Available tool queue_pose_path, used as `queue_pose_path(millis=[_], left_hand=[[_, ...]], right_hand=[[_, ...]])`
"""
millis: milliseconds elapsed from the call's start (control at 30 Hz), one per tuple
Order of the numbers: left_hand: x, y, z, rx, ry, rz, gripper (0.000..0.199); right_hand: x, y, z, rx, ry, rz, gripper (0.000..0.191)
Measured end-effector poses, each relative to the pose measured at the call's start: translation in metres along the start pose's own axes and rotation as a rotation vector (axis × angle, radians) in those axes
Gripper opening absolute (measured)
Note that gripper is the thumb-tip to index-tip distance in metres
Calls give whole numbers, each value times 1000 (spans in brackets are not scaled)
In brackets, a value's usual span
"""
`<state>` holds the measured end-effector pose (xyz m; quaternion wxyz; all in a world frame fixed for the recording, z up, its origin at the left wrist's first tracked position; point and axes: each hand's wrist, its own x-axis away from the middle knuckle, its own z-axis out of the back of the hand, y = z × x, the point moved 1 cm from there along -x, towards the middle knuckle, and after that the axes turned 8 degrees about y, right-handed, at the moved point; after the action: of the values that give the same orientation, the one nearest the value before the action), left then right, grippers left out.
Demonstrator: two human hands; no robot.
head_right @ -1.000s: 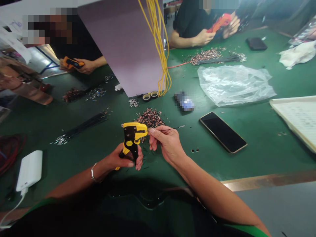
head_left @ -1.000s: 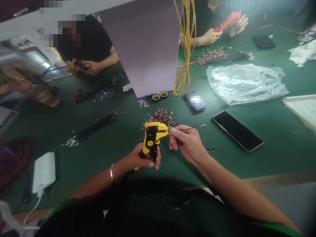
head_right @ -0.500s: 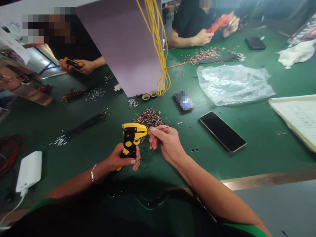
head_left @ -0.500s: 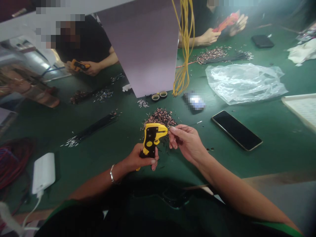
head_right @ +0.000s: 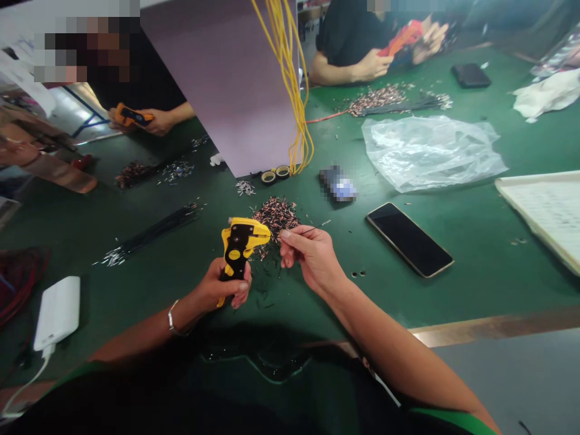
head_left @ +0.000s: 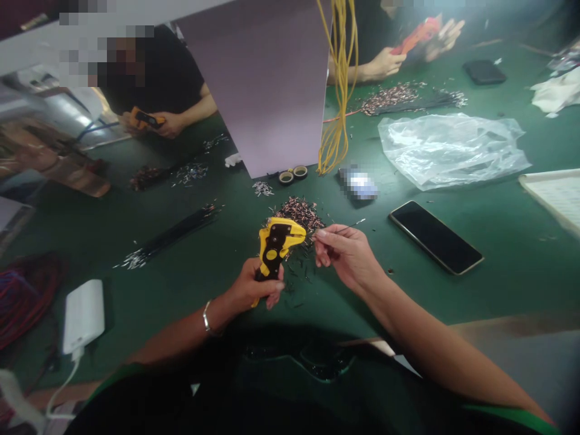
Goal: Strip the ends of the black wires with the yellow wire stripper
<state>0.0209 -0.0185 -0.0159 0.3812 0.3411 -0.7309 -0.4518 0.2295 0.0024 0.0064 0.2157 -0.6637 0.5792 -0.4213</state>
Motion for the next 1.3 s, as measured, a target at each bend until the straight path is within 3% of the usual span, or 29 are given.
queue_pose_path(millis=[167, 500, 733, 1000, 1300], left_hand=[[-2, 5, -1, 20, -57, -31, 20], [-9, 5, 5, 46, 104, -107, 25], [-11, 12, 8, 13, 160, -186, 32], [-10, 11, 7, -62, 140, -217, 23], [-9, 13, 4, -58, 202, -212, 25]], right_hand=[[-4, 1, 4, 37, 30, 46, 23], [3, -1, 3, 152, 96, 211, 22], [9, 11, 1, 379, -22, 134, 23], [14, 13, -8, 489, -114, 61, 31], [13, 17, -5, 518, -91, 63, 30]])
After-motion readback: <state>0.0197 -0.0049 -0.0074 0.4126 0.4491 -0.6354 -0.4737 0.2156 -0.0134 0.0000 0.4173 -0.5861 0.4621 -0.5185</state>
